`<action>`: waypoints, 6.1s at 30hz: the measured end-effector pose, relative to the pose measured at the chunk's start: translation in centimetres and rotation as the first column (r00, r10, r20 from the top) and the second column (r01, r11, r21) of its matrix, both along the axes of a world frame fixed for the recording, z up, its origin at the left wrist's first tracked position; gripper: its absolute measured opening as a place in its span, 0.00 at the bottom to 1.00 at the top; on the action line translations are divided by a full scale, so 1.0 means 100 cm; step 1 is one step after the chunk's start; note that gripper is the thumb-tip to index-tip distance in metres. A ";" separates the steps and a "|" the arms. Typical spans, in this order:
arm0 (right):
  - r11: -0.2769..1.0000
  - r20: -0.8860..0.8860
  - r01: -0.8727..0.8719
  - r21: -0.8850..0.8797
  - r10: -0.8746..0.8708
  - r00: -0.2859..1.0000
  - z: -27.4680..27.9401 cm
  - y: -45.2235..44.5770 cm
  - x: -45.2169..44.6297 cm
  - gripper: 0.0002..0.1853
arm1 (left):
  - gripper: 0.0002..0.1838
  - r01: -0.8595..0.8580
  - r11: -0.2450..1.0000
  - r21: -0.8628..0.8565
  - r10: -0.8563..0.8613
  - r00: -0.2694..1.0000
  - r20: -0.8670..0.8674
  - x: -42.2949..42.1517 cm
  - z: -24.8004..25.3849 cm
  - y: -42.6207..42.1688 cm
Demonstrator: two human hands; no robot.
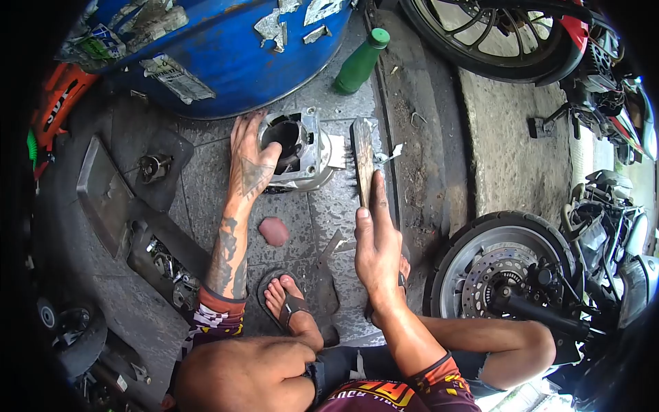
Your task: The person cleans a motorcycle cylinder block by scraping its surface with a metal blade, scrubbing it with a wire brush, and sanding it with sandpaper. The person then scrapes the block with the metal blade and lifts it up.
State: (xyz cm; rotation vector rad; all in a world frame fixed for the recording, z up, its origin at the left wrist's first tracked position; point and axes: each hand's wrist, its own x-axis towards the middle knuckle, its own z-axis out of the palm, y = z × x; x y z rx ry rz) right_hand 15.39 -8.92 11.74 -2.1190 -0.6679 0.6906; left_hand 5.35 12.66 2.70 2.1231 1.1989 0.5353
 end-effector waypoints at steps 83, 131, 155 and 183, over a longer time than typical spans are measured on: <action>0.987 -0.140 0.156 0.034 -0.150 0.979 -0.003 -0.032 0.007 0.28 | 0.44 0.415 0.908 0.065 -0.414 0.910 -0.025 -0.005 0.038 -0.019; 0.955 0.334 -0.295 -0.020 0.285 0.898 -0.012 0.007 -0.004 0.28 | 0.24 0.020 0.984 0.179 -0.056 0.978 0.201 0.000 0.010 -0.049; 0.961 0.313 -0.274 0.037 0.249 0.916 -0.014 0.012 0.000 0.27 | 0.24 -0.041 0.988 0.148 0.000 0.963 0.268 0.001 0.005 -0.049; 0.952 0.344 -0.297 -0.077 0.305 0.888 -0.007 0.062 0.015 0.25 | 0.23 -0.096 0.979 0.179 0.044 0.961 0.274 0.003 0.000 -0.055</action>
